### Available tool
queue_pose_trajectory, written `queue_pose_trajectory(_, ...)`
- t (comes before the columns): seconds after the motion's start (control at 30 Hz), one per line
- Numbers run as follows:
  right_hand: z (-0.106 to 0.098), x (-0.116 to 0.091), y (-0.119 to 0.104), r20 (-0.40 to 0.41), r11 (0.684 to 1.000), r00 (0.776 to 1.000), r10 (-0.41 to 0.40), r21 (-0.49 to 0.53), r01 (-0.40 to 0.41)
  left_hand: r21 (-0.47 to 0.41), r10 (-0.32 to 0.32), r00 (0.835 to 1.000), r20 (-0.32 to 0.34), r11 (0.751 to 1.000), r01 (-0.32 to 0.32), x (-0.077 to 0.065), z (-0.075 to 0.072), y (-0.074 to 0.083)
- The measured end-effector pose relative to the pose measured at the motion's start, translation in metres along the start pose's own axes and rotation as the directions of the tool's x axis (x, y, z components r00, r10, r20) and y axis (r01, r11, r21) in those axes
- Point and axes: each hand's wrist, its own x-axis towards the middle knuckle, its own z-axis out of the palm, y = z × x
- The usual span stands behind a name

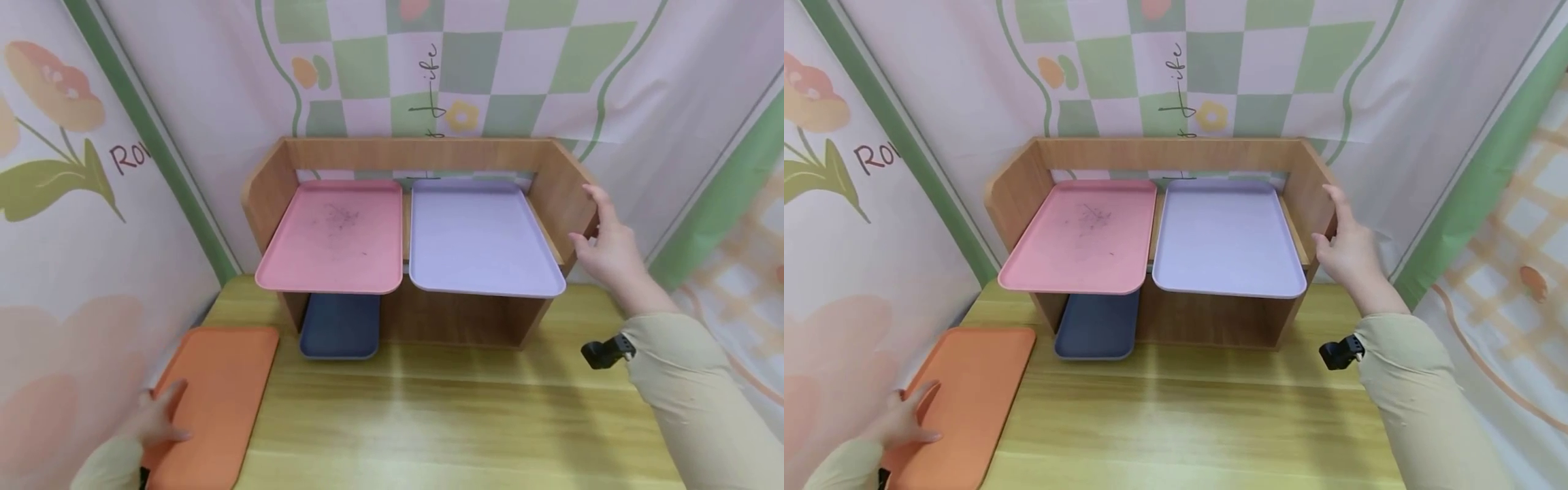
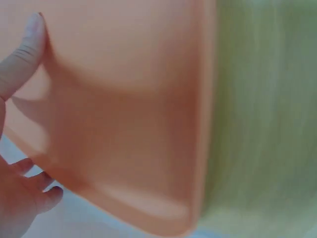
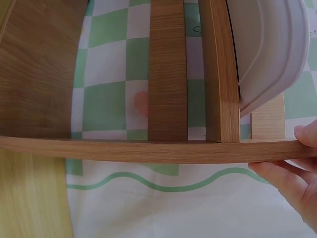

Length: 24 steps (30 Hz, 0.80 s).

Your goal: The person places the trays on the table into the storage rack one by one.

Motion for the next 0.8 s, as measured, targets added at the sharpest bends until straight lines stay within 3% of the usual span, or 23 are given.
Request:
queue_pose_trajectory(0.1, 0.000, -0.001, 0.001, -0.001, 1.000, 1.000, -0.001, -0.012, 0.001, -0.046, -0.001, 1.000, 0.012, 0.999, 0.001, 0.006, 0.005, 0.008)
queue_pose_trajectory(0.37, -0.001, -0.001, 0.001, -0.017, 1.000, 1.000, -0.013, -0.029, 0.012, 0.082, 0.019, 0.996, -0.091, 0.997, -0.011, 0.014, 0.016, 0.025)
queue_pose_trajectory(0.6, -0.001, -0.002, 0.002, -0.013, 1.000, 1.000, -0.002, -0.023, 0.002, 0.061, -0.051, 0.996, -0.067, 0.997, 0.055, 0.016, 0.015, 0.038)
queue_pose_trajectory(0.73, 0.001, -0.002, 0.002, 0.003, 0.999, 1.000, 0.008, -0.034, -0.008, 0.018, -0.054, 0.995, -0.086, 0.998, 0.055, 0.014, 0.016, 0.036)
queue_pose_trajectory(0.8, 0.001, -0.001, 0.002, 0.002, 0.999, 1.000, 0.008, -0.033, -0.008, -0.077, -0.039, 0.991, -0.125, 0.997, 0.029, 0.015, 0.015, 0.031)
